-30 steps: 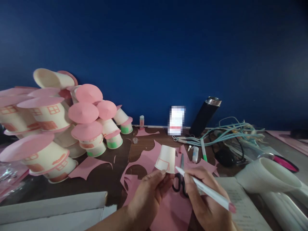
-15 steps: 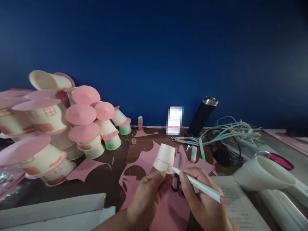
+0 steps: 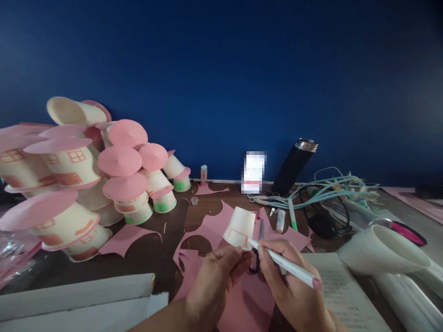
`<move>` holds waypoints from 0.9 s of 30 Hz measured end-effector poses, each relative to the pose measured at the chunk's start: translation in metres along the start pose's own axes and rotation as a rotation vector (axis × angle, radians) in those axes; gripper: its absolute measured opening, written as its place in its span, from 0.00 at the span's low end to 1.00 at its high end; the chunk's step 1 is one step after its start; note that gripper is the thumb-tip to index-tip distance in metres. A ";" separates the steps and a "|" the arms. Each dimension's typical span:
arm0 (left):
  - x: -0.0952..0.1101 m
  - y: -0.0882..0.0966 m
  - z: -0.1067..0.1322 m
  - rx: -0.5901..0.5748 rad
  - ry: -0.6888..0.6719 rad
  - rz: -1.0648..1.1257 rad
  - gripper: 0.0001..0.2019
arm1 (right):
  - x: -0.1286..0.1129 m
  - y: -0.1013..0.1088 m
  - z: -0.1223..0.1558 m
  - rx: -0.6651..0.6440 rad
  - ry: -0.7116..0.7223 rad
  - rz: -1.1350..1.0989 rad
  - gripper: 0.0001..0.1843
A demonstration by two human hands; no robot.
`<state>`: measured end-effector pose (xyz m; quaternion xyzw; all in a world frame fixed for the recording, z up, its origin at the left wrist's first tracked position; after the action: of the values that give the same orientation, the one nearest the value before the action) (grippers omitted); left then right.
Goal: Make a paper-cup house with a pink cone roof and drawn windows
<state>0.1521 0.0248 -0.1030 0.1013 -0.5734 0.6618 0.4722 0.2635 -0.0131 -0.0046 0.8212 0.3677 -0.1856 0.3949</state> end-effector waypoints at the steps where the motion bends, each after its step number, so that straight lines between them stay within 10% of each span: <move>1: 0.000 0.000 0.000 0.002 0.003 0.002 0.10 | 0.000 0.000 0.000 0.000 -0.001 0.003 0.04; 27: 0.007 -0.005 0.001 -0.036 -0.047 -0.119 0.10 | -0.004 -0.007 0.002 -0.062 -0.004 -0.035 0.03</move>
<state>0.1516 0.0264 -0.0950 0.1420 -0.5892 0.6194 0.4989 0.2555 -0.0136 -0.0063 0.8017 0.3867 -0.1827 0.4176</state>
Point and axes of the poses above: each hand's wrist, its own z-axis away from the middle knuckle, its own y-axis out of the back of the hand, x = y × z, the point moved 8 cm from there along -z, towards the middle knuckle, and after that the axes turned 6 degrees about -z, right-handed, at the moved point
